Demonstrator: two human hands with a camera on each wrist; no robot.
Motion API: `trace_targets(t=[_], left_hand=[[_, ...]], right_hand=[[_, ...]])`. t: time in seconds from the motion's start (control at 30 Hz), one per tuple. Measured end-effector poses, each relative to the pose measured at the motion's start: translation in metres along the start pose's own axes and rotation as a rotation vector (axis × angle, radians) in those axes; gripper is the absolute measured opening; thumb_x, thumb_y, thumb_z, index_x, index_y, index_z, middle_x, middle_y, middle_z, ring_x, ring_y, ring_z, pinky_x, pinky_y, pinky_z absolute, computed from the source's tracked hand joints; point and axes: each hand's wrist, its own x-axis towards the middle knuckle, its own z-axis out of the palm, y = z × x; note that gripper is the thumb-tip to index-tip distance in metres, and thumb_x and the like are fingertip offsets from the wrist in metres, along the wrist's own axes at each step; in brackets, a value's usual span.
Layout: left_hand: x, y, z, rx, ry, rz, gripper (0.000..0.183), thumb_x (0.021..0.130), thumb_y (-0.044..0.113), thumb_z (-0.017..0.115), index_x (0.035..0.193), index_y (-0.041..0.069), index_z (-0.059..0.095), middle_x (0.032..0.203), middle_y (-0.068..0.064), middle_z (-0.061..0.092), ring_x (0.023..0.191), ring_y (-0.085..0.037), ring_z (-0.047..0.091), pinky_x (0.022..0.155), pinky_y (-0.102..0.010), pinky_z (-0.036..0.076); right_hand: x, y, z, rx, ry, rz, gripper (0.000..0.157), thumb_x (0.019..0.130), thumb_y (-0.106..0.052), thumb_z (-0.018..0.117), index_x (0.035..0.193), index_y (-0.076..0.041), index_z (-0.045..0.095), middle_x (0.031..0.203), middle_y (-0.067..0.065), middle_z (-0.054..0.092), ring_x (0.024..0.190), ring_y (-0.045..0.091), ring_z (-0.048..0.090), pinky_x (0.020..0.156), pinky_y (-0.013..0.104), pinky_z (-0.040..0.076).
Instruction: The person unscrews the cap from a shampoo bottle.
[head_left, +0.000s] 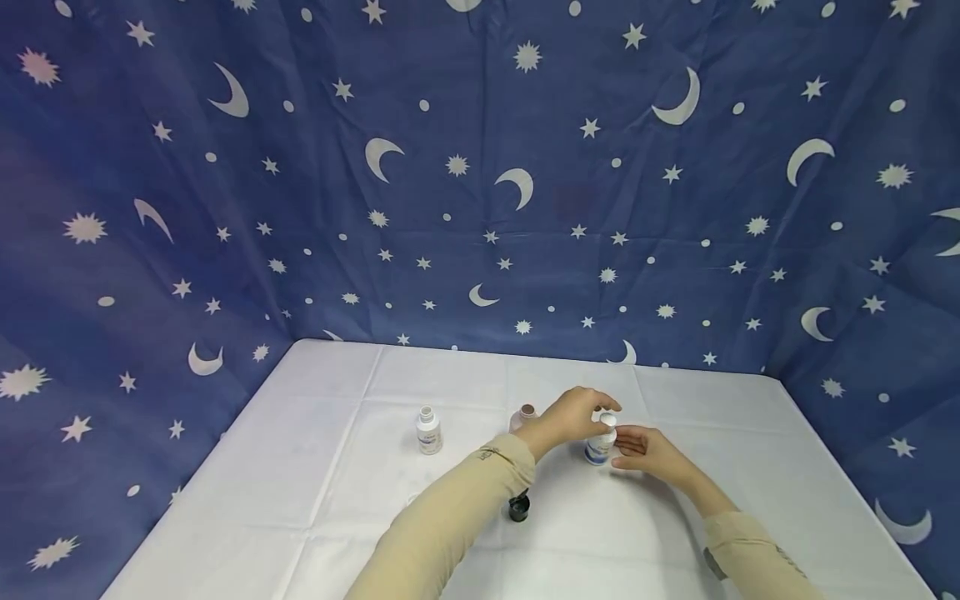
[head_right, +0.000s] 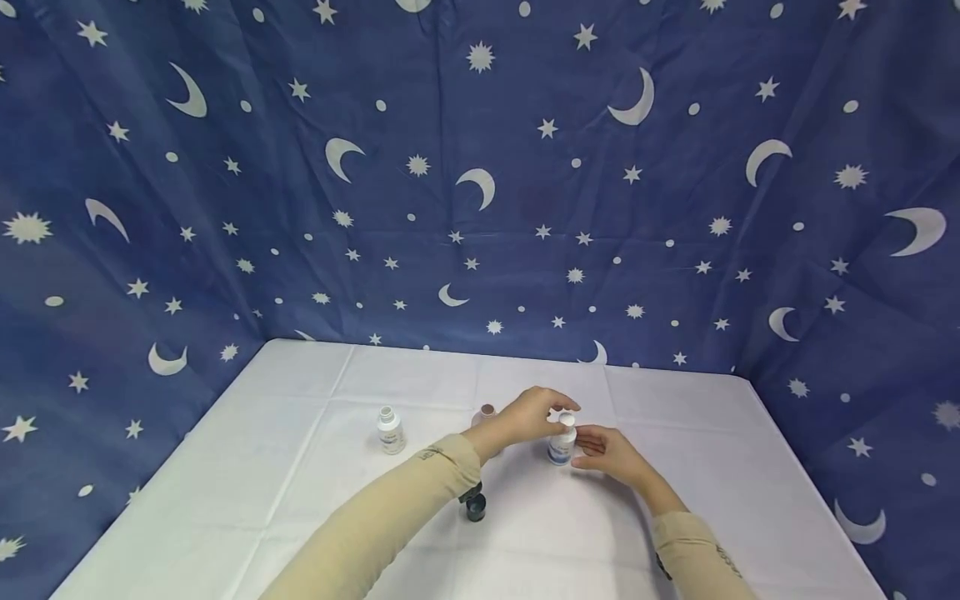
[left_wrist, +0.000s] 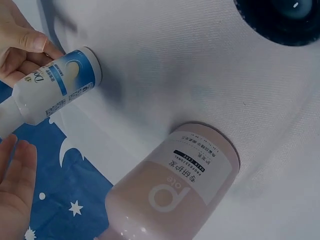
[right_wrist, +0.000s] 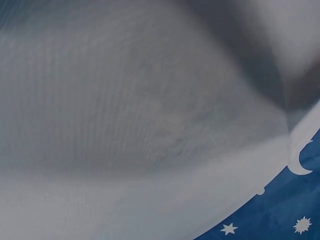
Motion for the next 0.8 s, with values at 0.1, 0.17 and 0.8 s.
trace_targets(t=[0.1, 0.17, 0.8], left_hand=[[-0.001, 0.0, 0.002, -0.053, 0.004, -0.011, 0.028, 0.085, 0.013, 0.069, 0.113, 0.01, 0.069, 0.11, 0.0, 0.07, 0.095, -0.009, 0.064, 0.08, -0.011, 0.047], [-0.001, -0.001, 0.004, -0.095, 0.009, -0.025, 0.025, 0.085, 0.011, 0.069, 0.11, 0.009, 0.07, 0.108, 0.0, 0.071, 0.09, -0.008, 0.065, 0.075, -0.009, 0.046], [-0.004, 0.001, 0.006, -0.127, 0.056, -0.066, 0.022, 0.082, 0.01, 0.072, 0.104, 0.007, 0.072, 0.098, -0.002, 0.072, 0.076, -0.004, 0.061, 0.066, -0.008, 0.045]], right_hand=[[0.002, -0.001, 0.002, 0.042, -0.013, -0.026, 0.056, 0.086, -0.006, 0.066, 0.124, 0.026, 0.039, 0.119, 0.042, 0.051, 0.106, 0.015, 0.063, 0.089, 0.023, 0.053], [0.003, -0.001, 0.004, 0.062, -0.018, -0.039, 0.054, 0.086, -0.005, 0.066, 0.123, 0.026, 0.04, 0.115, 0.041, 0.054, 0.097, 0.002, 0.063, 0.084, 0.019, 0.053], [0.01, -0.006, 0.013, -0.057, 0.035, -0.054, 0.04, 0.083, -0.009, 0.07, 0.11, 0.017, 0.057, 0.104, 0.032, 0.064, 0.086, -0.003, 0.064, 0.076, 0.017, 0.054]])
